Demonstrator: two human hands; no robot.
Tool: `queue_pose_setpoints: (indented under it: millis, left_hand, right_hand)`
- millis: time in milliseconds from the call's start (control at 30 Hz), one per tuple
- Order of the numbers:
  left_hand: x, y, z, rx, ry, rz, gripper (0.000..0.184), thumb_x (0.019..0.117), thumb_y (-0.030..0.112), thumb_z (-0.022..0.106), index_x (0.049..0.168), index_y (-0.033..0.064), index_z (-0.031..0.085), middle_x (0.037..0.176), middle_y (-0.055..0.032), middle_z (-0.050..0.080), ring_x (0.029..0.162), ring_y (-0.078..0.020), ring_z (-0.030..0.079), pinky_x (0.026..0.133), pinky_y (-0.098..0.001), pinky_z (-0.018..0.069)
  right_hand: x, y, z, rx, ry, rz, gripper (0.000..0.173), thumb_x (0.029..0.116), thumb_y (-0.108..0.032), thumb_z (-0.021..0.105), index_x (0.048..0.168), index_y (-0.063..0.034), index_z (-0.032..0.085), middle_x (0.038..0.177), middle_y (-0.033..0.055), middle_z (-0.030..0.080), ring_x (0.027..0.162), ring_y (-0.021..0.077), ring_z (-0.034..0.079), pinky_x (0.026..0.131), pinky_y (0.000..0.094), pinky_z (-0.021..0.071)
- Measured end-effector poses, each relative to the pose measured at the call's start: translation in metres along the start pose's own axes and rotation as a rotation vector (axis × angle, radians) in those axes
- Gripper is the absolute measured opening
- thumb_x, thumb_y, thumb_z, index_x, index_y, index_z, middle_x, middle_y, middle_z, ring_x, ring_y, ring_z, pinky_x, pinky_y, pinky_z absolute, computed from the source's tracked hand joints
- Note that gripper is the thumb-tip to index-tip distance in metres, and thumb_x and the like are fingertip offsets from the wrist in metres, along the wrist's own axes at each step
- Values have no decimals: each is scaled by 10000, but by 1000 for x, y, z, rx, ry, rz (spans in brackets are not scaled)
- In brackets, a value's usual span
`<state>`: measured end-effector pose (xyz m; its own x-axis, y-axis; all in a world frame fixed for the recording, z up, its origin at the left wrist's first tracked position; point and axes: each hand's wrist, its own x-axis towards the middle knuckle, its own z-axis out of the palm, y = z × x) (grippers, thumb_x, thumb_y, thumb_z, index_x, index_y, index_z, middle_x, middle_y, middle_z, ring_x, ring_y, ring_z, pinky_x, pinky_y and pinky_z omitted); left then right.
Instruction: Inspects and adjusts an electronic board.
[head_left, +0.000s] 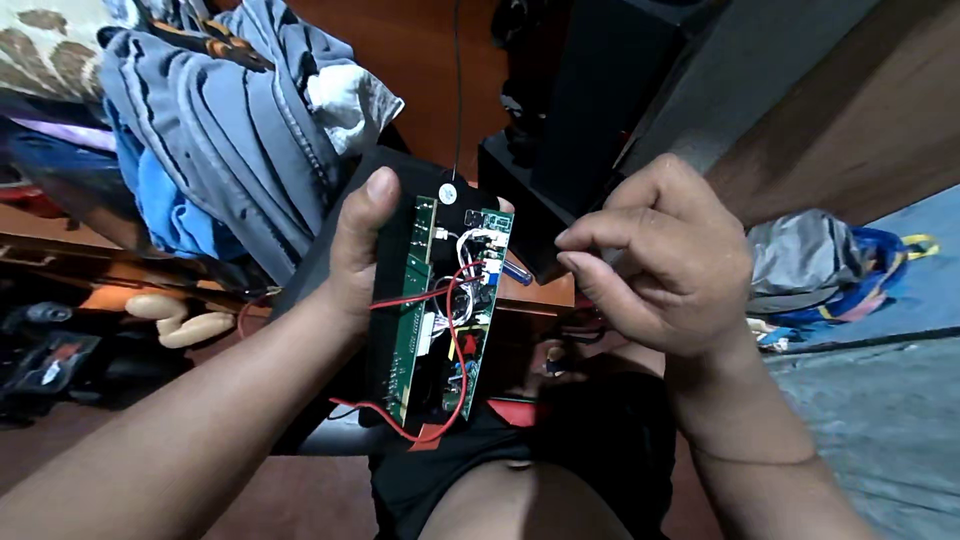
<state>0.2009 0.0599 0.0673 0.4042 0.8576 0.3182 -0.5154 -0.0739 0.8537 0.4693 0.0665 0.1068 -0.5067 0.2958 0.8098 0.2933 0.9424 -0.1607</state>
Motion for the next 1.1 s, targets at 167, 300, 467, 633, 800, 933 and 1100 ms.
queue_pose_setpoints:
  millis: [167,300,467,633,800,933,1100]
  left_hand:
    - [-1,-1,-5,2,-31,16,585,877,653,668,1200,166,687,1039,-34,725,917,-141,714,745,-312,621]
    - [-2,-2,-4,7,-46,37,549,900,628,660,1197,166,680,1043,-32,728,922,-139,717,753,-310,623]
    - [-2,-2,-3,-25,-81,34,554,901,613,667,1205,150,675,1035,-31,722,926,-136,711,771,-310,617]
    - [-3,-31,-51,-111,-281,147,474,1049,461,513,1358,109,586,1217,-80,685,1127,-162,676,944,-325,577]
    - [-10,-53,-83,-181,-277,165,462,1101,401,390,1407,96,554,1287,-99,661,1218,-172,639,1039,-339,529]
    - [-2,-45,-71,-125,-345,198,466,1095,404,421,1428,96,528,1306,-98,646,1232,-167,627,1037,-329,527]
    - [-1,6,17,25,-30,88,323,965,498,638,1108,226,739,1032,53,762,973,-32,718,847,-219,609]
  right_hand:
    - [-10,-4,7,25,21,13,130,947,-144,684,971,-58,779,877,36,620,855,109,552,819,314,425]
    - [-12,-5,9,24,28,14,137,953,-155,685,972,-58,779,868,34,613,851,107,547,820,309,418]
    - [-13,-8,10,18,45,27,129,948,-163,697,962,-64,779,862,33,612,847,107,546,823,314,419]
    - [-11,-11,11,7,44,20,128,943,-160,702,971,-63,781,866,40,612,853,119,550,824,327,413]
    - [-6,-13,11,-9,35,2,120,934,-149,706,966,-60,780,868,45,615,843,127,554,814,343,413]
    - [-4,-15,12,-26,35,0,122,935,-154,708,969,-63,781,868,46,614,845,132,554,814,350,408]
    - [2,-14,12,-88,-3,-34,121,946,-151,702,973,-63,779,869,67,629,843,162,561,810,372,403]
